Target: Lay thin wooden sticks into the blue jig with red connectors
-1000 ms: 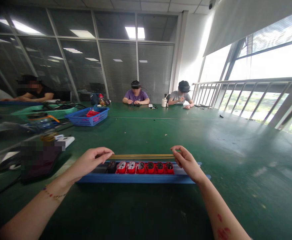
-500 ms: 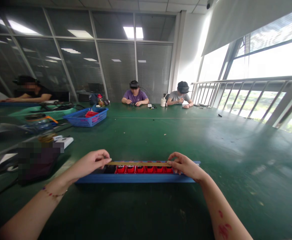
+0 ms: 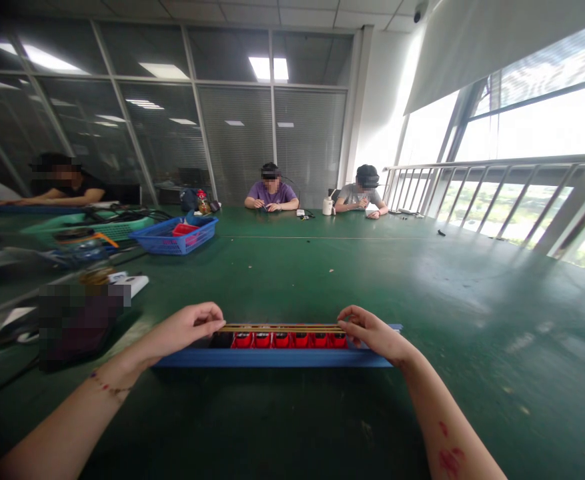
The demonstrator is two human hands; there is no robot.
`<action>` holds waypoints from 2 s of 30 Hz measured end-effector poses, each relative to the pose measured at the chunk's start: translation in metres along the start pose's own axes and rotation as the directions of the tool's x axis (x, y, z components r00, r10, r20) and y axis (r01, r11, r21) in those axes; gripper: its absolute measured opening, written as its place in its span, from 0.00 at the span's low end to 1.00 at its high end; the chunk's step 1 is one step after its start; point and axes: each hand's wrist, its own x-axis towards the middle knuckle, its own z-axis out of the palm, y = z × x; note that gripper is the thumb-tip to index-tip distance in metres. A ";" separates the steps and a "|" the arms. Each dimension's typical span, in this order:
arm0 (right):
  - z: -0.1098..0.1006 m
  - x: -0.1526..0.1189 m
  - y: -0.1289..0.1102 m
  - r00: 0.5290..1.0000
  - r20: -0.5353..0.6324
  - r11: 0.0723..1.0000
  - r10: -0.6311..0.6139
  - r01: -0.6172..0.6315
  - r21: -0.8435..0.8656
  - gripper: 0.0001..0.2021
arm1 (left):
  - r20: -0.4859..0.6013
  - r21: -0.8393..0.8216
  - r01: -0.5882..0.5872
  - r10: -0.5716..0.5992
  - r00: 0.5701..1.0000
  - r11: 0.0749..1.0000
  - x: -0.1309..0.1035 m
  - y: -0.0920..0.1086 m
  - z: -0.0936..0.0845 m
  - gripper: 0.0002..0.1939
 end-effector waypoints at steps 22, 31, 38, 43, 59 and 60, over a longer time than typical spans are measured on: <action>-0.010 -0.004 -0.002 0.994 -0.028 0.955 0.110 -0.114 -0.273 0.22 | 0.032 0.004 0.029 -0.030 0.999 1.000 -0.002 -0.001 -0.007 0.16; -0.021 -0.005 -0.001 0.949 -0.316 0.990 -0.006 -0.039 -0.138 0.17 | 0.034 -0.029 0.054 -0.053 0.998 0.998 0.000 -0.001 -0.004 0.18; -0.068 -0.010 0.027 0.743 -0.650 0.880 0.157 0.194 0.434 0.12 | 0.039 -0.029 0.069 -0.068 0.997 0.997 -0.002 0.001 -0.005 0.19; -0.097 -0.015 0.047 0.619 -0.754 0.840 0.219 0.274 0.469 0.09 | 0.048 0.007 0.062 -0.063 0.997 0.998 -0.003 0.004 -0.006 0.19; -0.030 0.039 0.023 0.954 -0.273 0.956 -0.121 0.038 -0.291 0.15 | 0.098 0.239 -0.058 0.036 0.995 0.969 -0.013 0.015 -0.025 0.15; -0.030 0.044 0.022 0.967 -0.224 0.937 -0.119 0.035 -0.348 0.15 | 0.091 0.251 -0.056 0.035 0.995 0.966 -0.014 0.016 -0.025 0.15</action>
